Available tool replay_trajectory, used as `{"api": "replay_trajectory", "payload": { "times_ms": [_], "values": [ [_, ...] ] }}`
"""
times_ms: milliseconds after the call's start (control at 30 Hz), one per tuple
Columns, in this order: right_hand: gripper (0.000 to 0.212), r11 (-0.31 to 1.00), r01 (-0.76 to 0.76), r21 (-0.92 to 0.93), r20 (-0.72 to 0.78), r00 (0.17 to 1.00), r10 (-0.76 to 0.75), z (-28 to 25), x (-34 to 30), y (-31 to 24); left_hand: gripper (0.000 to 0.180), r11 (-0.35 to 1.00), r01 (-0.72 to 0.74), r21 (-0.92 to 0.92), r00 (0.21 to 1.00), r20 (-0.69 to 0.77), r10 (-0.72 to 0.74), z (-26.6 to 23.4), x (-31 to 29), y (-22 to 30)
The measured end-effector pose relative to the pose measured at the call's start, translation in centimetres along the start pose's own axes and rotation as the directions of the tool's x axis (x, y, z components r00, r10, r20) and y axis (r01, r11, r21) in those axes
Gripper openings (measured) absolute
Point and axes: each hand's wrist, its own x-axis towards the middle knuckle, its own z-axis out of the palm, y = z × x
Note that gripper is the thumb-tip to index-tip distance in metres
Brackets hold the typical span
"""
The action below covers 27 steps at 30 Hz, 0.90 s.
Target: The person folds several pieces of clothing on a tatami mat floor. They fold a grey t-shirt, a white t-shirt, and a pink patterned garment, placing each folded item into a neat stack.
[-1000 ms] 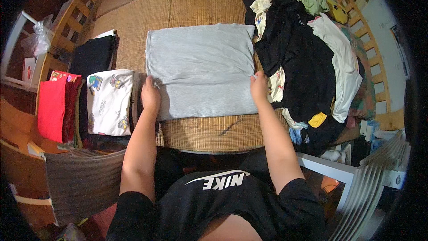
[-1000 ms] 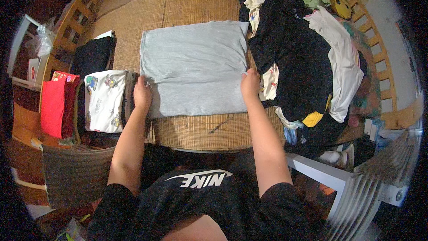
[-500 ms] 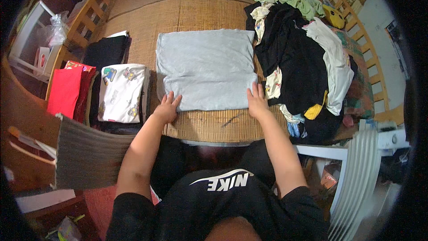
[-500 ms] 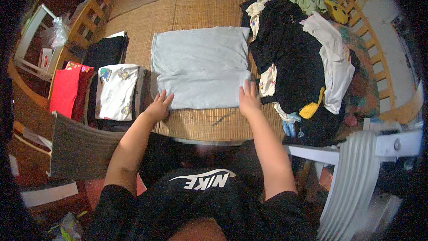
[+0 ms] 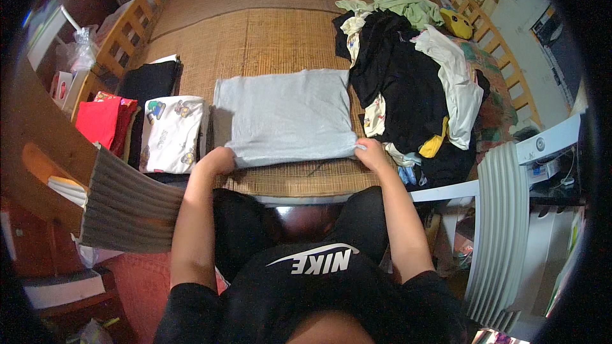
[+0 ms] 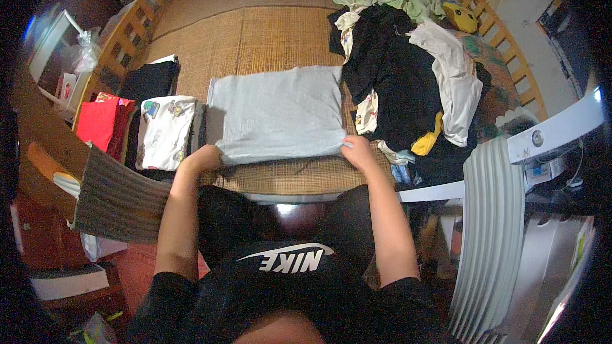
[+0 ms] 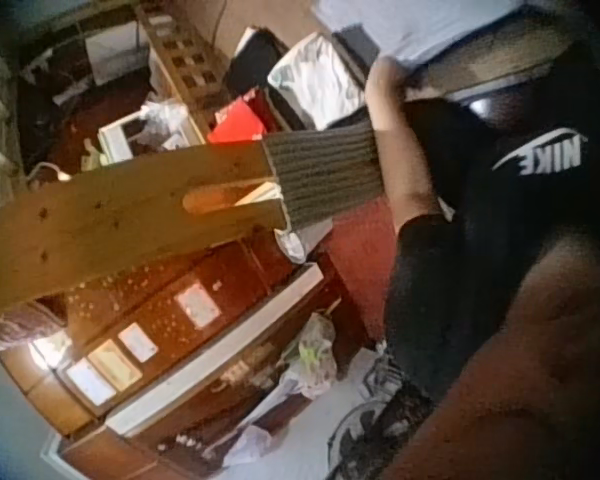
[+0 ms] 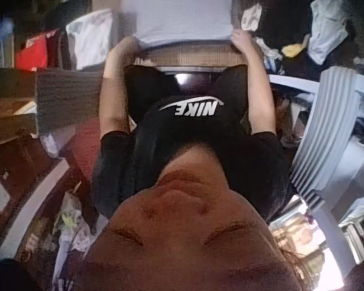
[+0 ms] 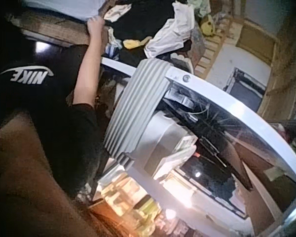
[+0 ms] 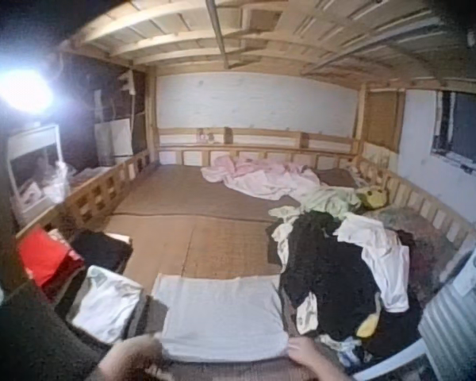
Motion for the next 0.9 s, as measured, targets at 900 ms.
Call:
{"api": "replay_trajectory", "payload": {
  "times_ms": [900],
  "values": [
    [0.046, 0.913, -0.355, 0.199, -0.123, 0.916, 0.383, 3.1, 22.0, 7.7, 0.036, 0.648, 0.063, -0.759, 0.506, -0.535, -0.676, -2.4, 18.1, -7.6]
  ]
}}
